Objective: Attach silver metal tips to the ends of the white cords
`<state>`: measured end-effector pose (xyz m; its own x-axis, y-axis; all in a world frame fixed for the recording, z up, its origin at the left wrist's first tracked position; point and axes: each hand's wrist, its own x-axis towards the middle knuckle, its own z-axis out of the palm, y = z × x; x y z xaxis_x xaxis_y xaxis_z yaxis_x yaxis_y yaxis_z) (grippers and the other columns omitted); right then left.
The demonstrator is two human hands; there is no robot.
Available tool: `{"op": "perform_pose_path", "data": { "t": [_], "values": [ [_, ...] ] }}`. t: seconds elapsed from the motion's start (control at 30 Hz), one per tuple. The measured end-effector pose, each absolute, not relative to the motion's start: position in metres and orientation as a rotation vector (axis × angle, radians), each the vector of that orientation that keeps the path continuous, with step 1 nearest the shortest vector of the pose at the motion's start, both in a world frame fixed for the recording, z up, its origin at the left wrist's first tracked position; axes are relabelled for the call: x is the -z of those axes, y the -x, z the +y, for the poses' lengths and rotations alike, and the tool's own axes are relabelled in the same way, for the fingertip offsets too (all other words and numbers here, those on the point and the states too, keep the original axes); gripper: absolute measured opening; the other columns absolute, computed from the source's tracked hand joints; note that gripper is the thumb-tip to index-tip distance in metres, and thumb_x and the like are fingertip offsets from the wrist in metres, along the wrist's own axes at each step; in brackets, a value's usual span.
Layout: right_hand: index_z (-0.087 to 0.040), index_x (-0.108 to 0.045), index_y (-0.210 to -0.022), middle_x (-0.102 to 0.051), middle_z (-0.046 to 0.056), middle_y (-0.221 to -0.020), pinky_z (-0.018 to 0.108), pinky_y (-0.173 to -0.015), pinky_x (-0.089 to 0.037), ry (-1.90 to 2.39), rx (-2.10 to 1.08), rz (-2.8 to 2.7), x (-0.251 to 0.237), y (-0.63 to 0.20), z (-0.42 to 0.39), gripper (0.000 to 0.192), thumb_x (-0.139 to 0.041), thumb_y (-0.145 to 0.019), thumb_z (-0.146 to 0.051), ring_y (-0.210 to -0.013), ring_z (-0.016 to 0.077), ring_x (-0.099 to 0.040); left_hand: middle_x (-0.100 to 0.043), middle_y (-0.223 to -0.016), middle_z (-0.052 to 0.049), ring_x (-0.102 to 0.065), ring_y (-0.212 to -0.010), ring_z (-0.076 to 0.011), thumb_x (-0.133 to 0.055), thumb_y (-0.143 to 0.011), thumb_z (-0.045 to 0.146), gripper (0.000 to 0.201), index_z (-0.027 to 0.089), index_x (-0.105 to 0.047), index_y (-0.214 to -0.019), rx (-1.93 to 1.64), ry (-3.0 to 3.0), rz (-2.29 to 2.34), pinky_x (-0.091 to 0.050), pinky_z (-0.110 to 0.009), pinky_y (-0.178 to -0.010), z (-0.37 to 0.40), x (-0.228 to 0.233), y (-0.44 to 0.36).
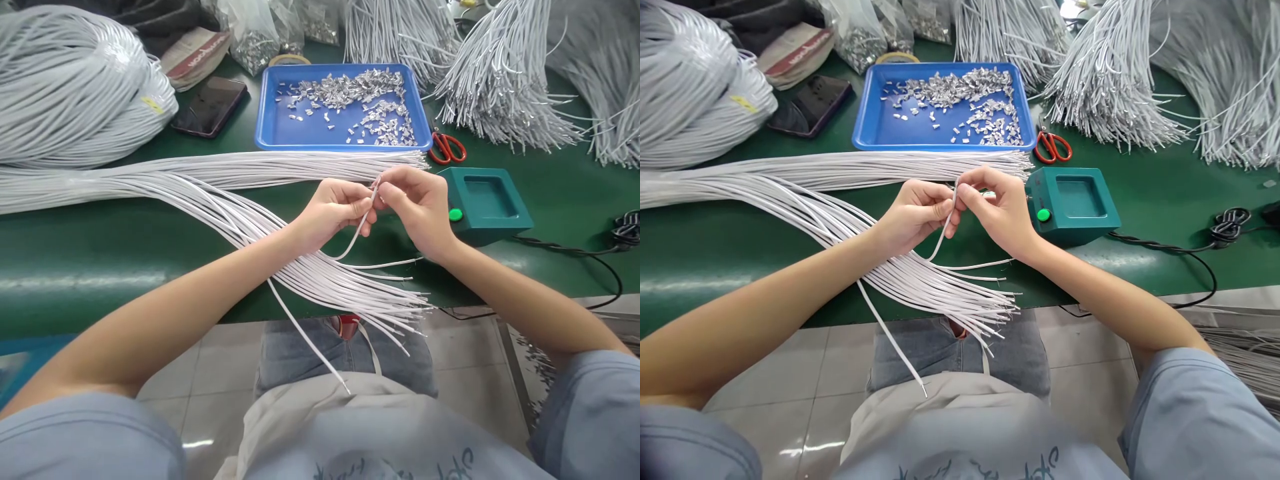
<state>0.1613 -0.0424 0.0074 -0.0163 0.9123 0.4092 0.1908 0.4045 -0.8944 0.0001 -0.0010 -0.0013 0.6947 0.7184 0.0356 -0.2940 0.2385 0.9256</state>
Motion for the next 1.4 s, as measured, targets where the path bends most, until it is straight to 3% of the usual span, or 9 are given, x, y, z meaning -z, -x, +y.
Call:
{"op": "perform_pose_path", "data": {
  "t": [0.17,0.4,0.53,0.67,1.0,1.1,1.27,1.33,1.4],
  "values": [
    [-0.019,-0.062,-0.073,-0.064,-0.002,-0.072,0.023,-0.06,-0.048,1.023,-0.695,-1.543,-0.008,-0.16,-0.043,0.012,-0.061,-0.085,-0.019,-0.067,0.0084,-0.059,-0.067,-0.06,0.0,-0.064,-0.049,-0.01,-0.088,-0.063,0.042,0.037,0.011,-0.071,-0.072,-0.783,-1.204,0.49,-0.052,-0.019,-0.049,-0.001,0.002,0.0],
    [-0.02,-0.064,-0.078,-0.065,0.001,-0.08,0.023,-0.06,-0.051,0.979,-0.622,-1.623,-0.007,-0.163,-0.044,0.017,-0.054,-0.091,-0.025,-0.076,0.0105,-0.061,-0.068,-0.064,-0.001,-0.066,-0.054,-0.012,-0.085,-0.063,0.05,0.041,0.012,-0.072,-0.075,-0.876,-1.336,0.549,-0.054,-0.02,-0.048,-0.005,0.001,-0.002],
    [-0.02,-0.063,-0.081,-0.065,0.001,-0.083,0.024,-0.06,-0.052,0.995,-0.513,-1.701,-0.005,-0.164,-0.044,0.011,-0.065,-0.085,-0.03,-0.079,0.0119,-0.062,-0.067,-0.061,-0.001,-0.066,-0.054,-0.0114,-0.084,-0.063,0.053,0.045,0.011,-0.071,-0.072,-0.932,-1.41,0.607,-0.056,-0.02,-0.05,-0.007,-0.001,-0.003],
    [-0.02,-0.063,-0.08,-0.065,0.0,-0.08,0.025,-0.059,-0.051,0.966,-0.32,-1.751,-0.003,-0.164,-0.041,0.004,-0.065,-0.083,-0.019,-0.076,0.0117,-0.062,-0.065,-0.059,-0.001,-0.065,-0.052,-0.0115,-0.084,-0.063,0.053,0.045,0.011,-0.071,-0.072,-0.946,-1.431,0.626,-0.056,-0.02,-0.049,-0.006,0.0,-0.003],
    [-0.021,-0.054,-0.077,-0.059,-0.001,-0.071,0.028,-0.061,-0.045,0.806,0.195,-1.927,-0.006,-0.168,-0.04,0.016,-0.049,-0.091,-0.015,-0.068,0.0123,-0.055,-0.06,-0.055,-0.001,-0.056,-0.044,-0.0083,-0.077,-0.076,0.047,0.039,0.012,-0.066,-0.065,-0.827,-1.477,0.377,-0.039,-0.018,-0.039,-0.008,-0.009,0.001],
    [-0.021,-0.05,-0.071,-0.053,-0.001,-0.066,0.027,-0.054,-0.036,0.912,-0.066,-1.852,-0.01,-0.165,-0.047,0.019,-0.049,-0.089,-0.02,-0.06,0.011,-0.045,-0.061,-0.058,-0.002,-0.056,-0.048,-0.0097,-0.074,-0.08,0.042,0.031,0.014,-0.067,-0.068,-0.924,-1.655,0.475,-0.042,-0.022,-0.045,-0.009,-0.011,0.002],
    [-0.02,-0.046,-0.063,-0.04,-0.003,-0.057,0.024,-0.047,-0.024,1.029,-1.314,-1.372,-0.02,-0.155,-0.055,0.021,-0.057,-0.078,-0.032,-0.052,0.0086,-0.033,-0.066,-0.07,-0.003,-0.066,-0.081,-0.0194,-0.07,-0.081,0.035,0.014,0.024,-0.071,-0.072,-1.166,-2.252,0.665,-0.05,-0.033,-0.075,0.004,-0.007,0.012],
    [-0.02,-0.044,-0.063,-0.035,-0.005,-0.056,0.022,-0.046,-0.021,0.976,-1.717,-1.193,-0.026,-0.153,-0.055,0.02,-0.057,-0.073,-0.031,-0.05,0.0077,-0.03,-0.068,-0.073,-0.003,-0.065,-0.084,-0.02,-0.068,-0.082,0.035,0.013,0.025,-0.071,-0.073,-1.151,-2.378,0.645,-0.049,-0.034,-0.076,0.008,-0.006,0.015],
    [-0.02,-0.044,-0.063,-0.034,-0.005,-0.057,0.021,-0.044,-0.022,0.949,-1.862,-1.12,-0.029,-0.152,-0.055,0.019,-0.056,-0.072,-0.03,-0.05,0.0074,-0.03,-0.068,-0.071,-0.003,-0.062,-0.076,-0.018,-0.066,-0.083,0.034,0.015,0.024,-0.071,-0.072,-1.193,-2.38,0.641,-0.047,-0.032,-0.072,0.006,-0.006,0.015]
  ]
}}
